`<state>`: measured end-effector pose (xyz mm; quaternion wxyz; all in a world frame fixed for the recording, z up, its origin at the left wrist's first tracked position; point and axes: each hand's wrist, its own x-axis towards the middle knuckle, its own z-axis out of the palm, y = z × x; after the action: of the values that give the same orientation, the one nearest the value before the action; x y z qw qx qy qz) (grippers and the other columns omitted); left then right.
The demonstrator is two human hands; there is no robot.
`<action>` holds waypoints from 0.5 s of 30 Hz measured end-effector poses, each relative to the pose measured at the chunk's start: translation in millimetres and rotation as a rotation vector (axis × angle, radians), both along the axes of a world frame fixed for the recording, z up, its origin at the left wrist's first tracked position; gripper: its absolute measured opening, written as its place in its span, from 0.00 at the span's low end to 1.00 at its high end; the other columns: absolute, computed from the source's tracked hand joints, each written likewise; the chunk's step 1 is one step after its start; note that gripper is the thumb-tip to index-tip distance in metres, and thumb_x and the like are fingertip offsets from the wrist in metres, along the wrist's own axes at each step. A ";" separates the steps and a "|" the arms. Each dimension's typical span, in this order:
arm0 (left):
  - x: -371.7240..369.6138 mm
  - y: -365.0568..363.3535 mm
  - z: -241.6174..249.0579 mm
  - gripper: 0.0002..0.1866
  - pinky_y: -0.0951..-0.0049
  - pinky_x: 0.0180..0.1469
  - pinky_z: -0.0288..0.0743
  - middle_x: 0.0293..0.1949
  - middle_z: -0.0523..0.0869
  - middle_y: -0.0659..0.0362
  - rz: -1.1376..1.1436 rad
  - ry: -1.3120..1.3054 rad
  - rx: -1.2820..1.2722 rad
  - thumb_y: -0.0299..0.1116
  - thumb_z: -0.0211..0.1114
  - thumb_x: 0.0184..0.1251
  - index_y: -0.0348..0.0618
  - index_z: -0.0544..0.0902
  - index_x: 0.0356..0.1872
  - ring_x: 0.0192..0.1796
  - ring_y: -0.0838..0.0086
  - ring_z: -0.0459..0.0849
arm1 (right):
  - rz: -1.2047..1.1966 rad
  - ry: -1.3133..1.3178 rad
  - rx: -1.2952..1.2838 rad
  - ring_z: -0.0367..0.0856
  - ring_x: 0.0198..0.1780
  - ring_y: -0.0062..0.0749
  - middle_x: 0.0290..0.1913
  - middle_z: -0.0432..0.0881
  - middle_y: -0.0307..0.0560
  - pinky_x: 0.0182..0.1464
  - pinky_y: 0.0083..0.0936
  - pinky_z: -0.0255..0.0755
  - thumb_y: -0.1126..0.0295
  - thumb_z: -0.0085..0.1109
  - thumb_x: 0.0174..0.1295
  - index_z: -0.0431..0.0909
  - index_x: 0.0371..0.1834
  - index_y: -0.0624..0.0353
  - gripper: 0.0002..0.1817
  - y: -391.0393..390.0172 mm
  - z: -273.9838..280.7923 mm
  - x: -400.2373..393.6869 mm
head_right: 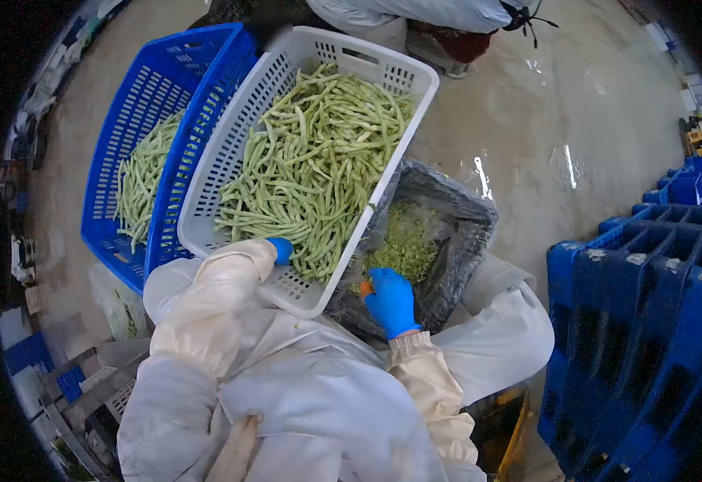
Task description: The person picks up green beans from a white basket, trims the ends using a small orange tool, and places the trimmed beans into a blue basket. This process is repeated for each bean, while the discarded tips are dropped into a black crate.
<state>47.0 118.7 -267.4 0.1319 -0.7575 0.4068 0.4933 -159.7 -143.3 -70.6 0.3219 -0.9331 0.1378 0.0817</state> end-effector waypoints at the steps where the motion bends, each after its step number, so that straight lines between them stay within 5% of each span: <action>1: 8.0 -6.6 1.4 0.19 0.56 0.43 0.74 0.38 0.84 0.50 -0.107 0.029 -0.022 0.40 0.59 0.47 0.41 0.83 0.39 0.41 0.52 0.81 | -0.012 -0.001 0.002 0.77 0.37 0.51 0.38 0.78 0.56 0.38 0.40 0.71 0.65 0.59 0.52 0.77 0.40 0.60 0.15 -0.1 3.2 -1.2; 5: 35.3 -7.7 84.4 0.19 0.61 0.36 0.75 0.32 0.84 0.52 -0.066 -0.066 -0.309 0.35 0.58 0.51 0.41 0.80 0.45 0.33 0.61 0.82 | -0.099 -0.193 -0.043 0.76 0.34 0.51 0.33 0.77 0.53 0.35 0.42 0.70 0.70 0.59 0.49 0.77 0.36 0.59 0.11 -2.1 1.9 -6.9; 7: 24.9 -26.3 173.6 0.15 0.71 0.31 0.72 0.27 0.82 0.56 0.739 0.151 -0.584 0.31 0.57 0.54 0.41 0.81 0.43 0.30 0.72 0.80 | -0.136 -0.260 0.033 0.77 0.34 0.51 0.34 0.77 0.54 0.35 0.40 0.70 0.70 0.59 0.49 0.77 0.36 0.59 0.11 -1.1 10.6 -3.3; 8: 17.3 -32.3 206.0 0.15 0.71 0.31 0.72 0.27 0.82 0.56 0.730 0.133 -0.585 0.31 0.57 0.54 0.41 0.81 0.43 0.30 0.72 0.80 | -0.168 -0.312 0.103 0.77 0.34 0.50 0.35 0.77 0.55 0.36 0.38 0.71 0.71 0.59 0.48 0.77 0.35 0.60 0.10 -0.3 14.5 -2.3; 10: -2.9 -42.5 253.4 0.12 0.81 0.27 0.67 0.24 0.77 0.63 1.141 0.391 -0.780 0.30 0.56 0.60 0.38 0.79 0.44 0.26 0.83 0.72 | -0.208 -0.345 0.219 0.78 0.34 0.48 0.36 0.78 0.54 0.37 0.35 0.72 0.71 0.59 0.51 0.77 0.37 0.60 0.10 2.9 16.2 -3.6; 12: -26.2 -49.2 275.5 0.13 0.82 0.28 0.66 0.24 0.76 0.65 1.136 0.461 -0.834 0.31 0.56 0.61 0.37 0.78 0.45 0.26 0.83 0.72 | -0.245 -0.374 0.328 0.79 0.35 0.45 0.38 0.79 0.53 0.37 0.32 0.73 0.70 0.59 0.53 0.76 0.39 0.60 0.10 7.5 22.0 -3.5; 14: -52.9 -58.3 286.3 0.14 0.83 0.28 0.65 0.24 0.75 0.67 1.132 0.545 -0.883 0.33 0.56 0.63 0.36 0.77 0.46 0.25 0.84 0.71 | -0.548 -0.422 1.220 0.79 0.35 0.33 0.38 0.80 0.46 0.39 0.26 0.74 0.68 0.56 0.60 0.75 0.45 0.60 0.12 12.5 33.6 0.1; 15: -68.0 -64.7 288.8 0.13 0.83 0.28 0.65 0.24 0.75 0.66 1.116 0.607 -0.869 0.33 0.56 0.63 0.36 0.77 0.44 0.25 0.84 0.72 | -0.551 -0.434 1.215 0.79 0.35 0.33 0.38 0.80 0.46 0.39 0.26 0.74 0.68 0.56 0.60 0.75 0.45 0.60 0.12 8.3 46.1 -3.2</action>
<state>-21.0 54.0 21.4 -0.5634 -0.6658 0.1398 0.4687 -162.9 -135.0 -24.5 0.8156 -0.5144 0.2320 -0.1284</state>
